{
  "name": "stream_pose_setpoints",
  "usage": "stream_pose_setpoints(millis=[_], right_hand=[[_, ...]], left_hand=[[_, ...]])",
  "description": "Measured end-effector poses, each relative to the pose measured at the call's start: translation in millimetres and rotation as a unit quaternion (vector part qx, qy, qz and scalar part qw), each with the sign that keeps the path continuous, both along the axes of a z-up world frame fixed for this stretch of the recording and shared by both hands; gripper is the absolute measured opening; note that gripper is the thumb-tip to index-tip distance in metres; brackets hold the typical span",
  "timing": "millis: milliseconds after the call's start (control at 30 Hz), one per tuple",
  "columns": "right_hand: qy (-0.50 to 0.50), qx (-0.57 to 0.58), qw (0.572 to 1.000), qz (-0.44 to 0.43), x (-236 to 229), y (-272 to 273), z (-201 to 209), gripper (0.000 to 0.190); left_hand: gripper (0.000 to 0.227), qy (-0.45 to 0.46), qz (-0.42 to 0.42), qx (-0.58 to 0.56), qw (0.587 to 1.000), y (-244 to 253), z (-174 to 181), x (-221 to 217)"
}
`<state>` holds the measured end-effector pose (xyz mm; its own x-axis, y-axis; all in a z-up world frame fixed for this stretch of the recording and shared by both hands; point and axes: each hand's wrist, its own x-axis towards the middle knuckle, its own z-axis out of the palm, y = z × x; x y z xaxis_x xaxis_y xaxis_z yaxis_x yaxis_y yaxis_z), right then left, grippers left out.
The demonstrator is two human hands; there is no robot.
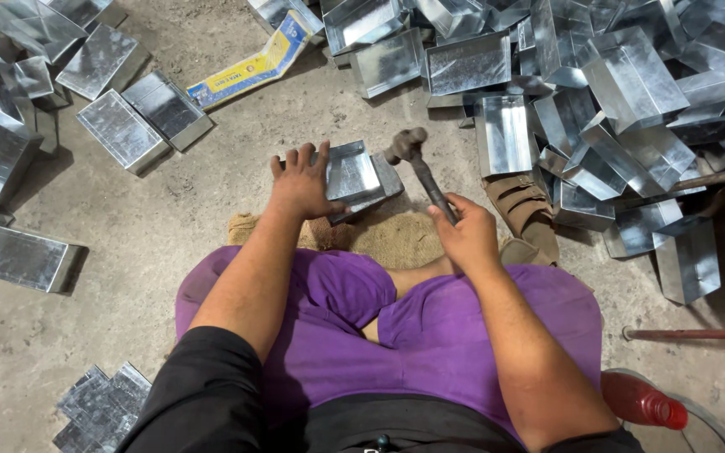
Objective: The person sits on the floor and repeatedly picks up small rectangular metal boxes, places them on a block, and strikes them with a hammer. The person adjusts the boxes between strikes and discards them after working on them.
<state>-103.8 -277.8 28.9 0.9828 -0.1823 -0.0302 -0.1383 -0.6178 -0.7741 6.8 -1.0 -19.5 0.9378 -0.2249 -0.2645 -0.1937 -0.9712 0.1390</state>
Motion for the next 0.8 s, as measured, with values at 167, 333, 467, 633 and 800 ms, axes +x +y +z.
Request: stream_pose_setpoints(millis=[167,333,467,633,800], right_hand=[[-0.085,0.006,0.996,0.005,-10,-4,3,0.026],[-0.111,0.001,0.992,0.057,-13,-3,-2,0.023],[0.009,-0.129,0.986,0.107,0,10,-14,0.020],[-0.016,-0.036,0.996,0.077,-1,-3,-25,0.031],[-0.007,-0.001,1.000,-0.011,2,-22,-15,0.040]], left_hand=[[0.135,-0.020,0.020,-0.005,1.000,-8,-6,0],[0.130,0.013,0.023,0.011,1.000,-11,-10,3],[0.127,-0.018,0.019,-0.007,1.000,-10,-1,4],[0.121,-0.037,0.003,-0.022,0.999,-13,-6,0],[0.123,-0.133,-0.018,-0.129,0.983,-6,-12,3]])
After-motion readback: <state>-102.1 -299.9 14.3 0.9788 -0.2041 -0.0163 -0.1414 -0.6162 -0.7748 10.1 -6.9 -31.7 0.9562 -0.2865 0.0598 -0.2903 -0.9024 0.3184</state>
